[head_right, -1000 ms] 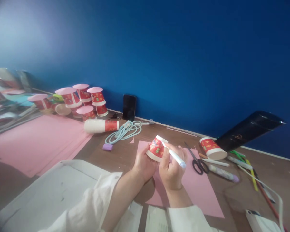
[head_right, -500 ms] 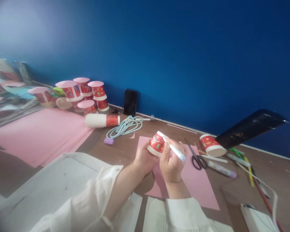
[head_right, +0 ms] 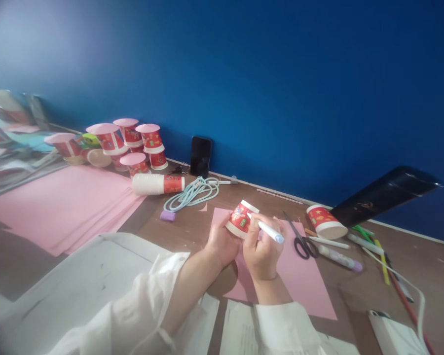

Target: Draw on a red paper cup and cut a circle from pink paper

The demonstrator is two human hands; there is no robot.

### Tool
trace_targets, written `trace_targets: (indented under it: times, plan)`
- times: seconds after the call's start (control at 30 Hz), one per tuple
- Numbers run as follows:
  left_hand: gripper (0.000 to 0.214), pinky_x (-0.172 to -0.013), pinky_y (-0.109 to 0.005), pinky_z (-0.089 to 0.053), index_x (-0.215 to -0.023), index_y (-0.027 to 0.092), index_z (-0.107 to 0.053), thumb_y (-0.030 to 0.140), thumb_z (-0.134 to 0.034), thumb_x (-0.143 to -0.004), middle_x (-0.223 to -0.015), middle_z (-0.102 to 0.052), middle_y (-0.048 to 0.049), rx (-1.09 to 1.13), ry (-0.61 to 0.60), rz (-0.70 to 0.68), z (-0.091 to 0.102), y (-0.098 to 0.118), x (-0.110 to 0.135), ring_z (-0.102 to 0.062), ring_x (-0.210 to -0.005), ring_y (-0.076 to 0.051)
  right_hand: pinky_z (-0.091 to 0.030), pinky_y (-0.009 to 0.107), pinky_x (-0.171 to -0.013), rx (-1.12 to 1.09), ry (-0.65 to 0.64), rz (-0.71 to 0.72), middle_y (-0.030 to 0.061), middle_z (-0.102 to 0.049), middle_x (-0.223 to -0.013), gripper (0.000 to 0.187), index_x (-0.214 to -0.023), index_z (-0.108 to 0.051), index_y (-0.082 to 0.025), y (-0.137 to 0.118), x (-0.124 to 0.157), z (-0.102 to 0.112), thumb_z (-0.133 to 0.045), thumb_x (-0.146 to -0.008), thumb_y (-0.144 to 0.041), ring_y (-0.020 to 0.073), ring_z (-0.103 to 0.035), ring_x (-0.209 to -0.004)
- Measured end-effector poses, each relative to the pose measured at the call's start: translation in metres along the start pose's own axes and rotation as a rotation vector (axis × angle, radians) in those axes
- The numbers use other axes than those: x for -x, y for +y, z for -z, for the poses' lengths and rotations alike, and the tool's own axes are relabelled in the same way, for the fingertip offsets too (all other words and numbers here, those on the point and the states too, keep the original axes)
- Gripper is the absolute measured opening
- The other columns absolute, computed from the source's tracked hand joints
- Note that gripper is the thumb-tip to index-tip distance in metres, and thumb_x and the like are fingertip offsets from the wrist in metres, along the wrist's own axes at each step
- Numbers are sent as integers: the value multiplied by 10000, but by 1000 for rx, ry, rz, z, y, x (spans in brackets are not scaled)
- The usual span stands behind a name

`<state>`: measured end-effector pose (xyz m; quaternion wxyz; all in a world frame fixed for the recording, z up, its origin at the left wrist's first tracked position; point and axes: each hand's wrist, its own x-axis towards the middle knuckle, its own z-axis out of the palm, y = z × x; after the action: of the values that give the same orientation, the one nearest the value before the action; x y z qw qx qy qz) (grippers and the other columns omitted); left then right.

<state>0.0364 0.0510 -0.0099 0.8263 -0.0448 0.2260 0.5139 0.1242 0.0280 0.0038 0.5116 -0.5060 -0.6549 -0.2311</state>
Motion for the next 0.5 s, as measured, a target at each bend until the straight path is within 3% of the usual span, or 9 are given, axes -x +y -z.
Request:
trace_targets:
  times: [0.5]
  plan:
    - [280, -858, -337, -506, -985, 118, -660, 330, -551, -838, -958, -714, -117, 20, 5, 3, 3, -1, -4, -678, -890, -241, -496, 388, -818, -14, -20, -11, 76, -692, -846, 119, -961, -612, -173, 0, 4, -1, -513, -901, -145, 203, -645, -817]
